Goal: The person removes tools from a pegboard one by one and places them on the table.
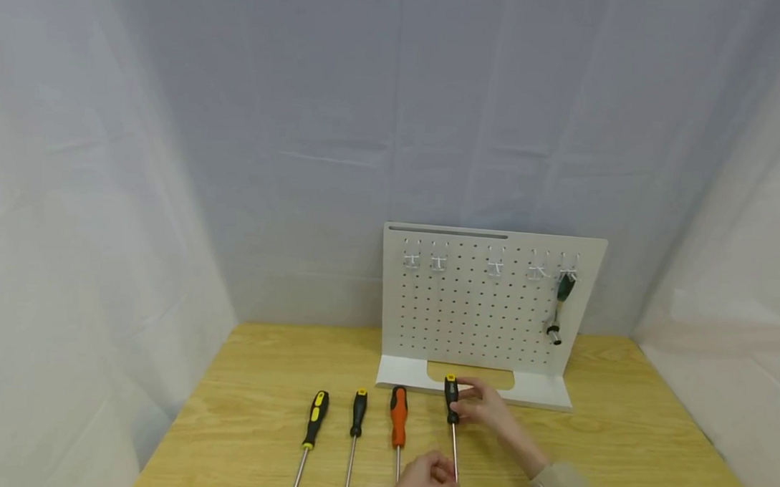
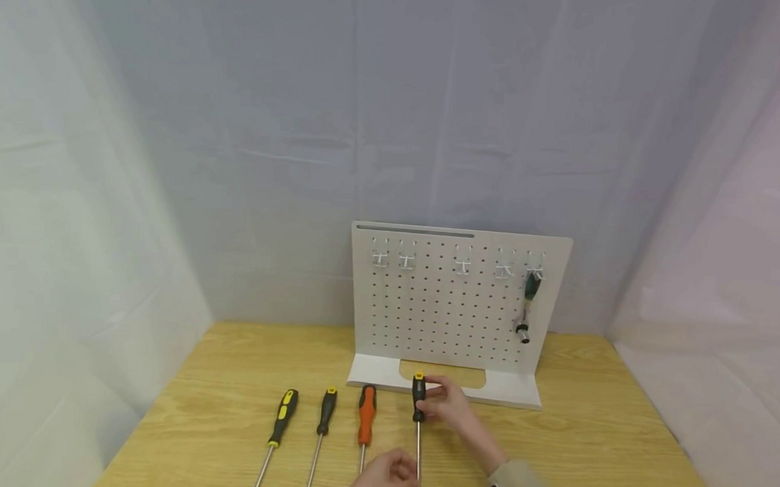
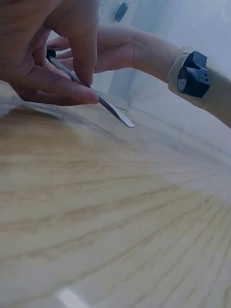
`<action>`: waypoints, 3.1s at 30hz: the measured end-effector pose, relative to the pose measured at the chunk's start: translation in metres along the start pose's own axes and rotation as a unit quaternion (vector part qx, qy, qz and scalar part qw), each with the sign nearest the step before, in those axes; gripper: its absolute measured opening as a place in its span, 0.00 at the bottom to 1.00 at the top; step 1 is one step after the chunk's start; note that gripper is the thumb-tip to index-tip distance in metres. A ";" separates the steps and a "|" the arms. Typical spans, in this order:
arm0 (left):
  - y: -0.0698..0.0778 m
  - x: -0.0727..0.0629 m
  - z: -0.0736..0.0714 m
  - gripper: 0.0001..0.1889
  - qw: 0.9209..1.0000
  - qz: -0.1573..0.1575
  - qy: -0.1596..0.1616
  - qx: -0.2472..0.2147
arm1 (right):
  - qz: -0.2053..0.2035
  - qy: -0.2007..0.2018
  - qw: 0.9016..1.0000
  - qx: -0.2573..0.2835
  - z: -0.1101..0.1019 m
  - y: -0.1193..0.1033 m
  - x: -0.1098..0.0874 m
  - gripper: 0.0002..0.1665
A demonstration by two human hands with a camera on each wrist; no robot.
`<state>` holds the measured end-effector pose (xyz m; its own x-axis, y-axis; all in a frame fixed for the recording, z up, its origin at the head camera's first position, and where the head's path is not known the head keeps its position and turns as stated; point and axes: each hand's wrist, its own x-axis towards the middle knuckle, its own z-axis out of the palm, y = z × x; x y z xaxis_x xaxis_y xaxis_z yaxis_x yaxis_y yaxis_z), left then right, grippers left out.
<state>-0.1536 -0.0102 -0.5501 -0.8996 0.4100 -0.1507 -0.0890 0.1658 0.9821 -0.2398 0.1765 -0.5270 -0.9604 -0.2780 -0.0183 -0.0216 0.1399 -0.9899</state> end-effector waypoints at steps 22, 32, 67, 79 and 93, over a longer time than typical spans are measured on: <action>0.002 -0.002 -0.006 0.03 0.993 -0.074 -0.022 0.094 | 0.027 0.006 0.997 -0.070 0.015 0.017 0.002 0.33; -0.027 0.015 -0.011 0.04 0.992 -0.076 -0.043 0.095 | 0.035 0.040 0.990 -0.130 0.016 0.022 0.007 0.32; 0.000 -0.001 -0.008 0.06 0.993 -0.059 -0.027 0.103 | 0.032 0.057 0.986 -0.152 0.019 0.021 0.002 0.33; 0.000 -0.003 -0.011 0.07 0.993 -0.051 -0.028 0.107 | 0.008 0.051 0.989 -0.140 0.020 0.021 -0.001 0.34; 0.003 -0.005 -0.016 0.06 0.993 -0.025 -0.030 0.113 | 0.007 0.047 0.989 -0.139 0.021 0.017 -0.003 0.35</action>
<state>-0.1561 -0.0264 -0.5447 -0.8693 0.4471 -0.2108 -0.0276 0.3818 0.9238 -0.2312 0.1599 -0.5469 -0.9823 -0.1870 -0.0053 -0.0717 0.4025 -0.9126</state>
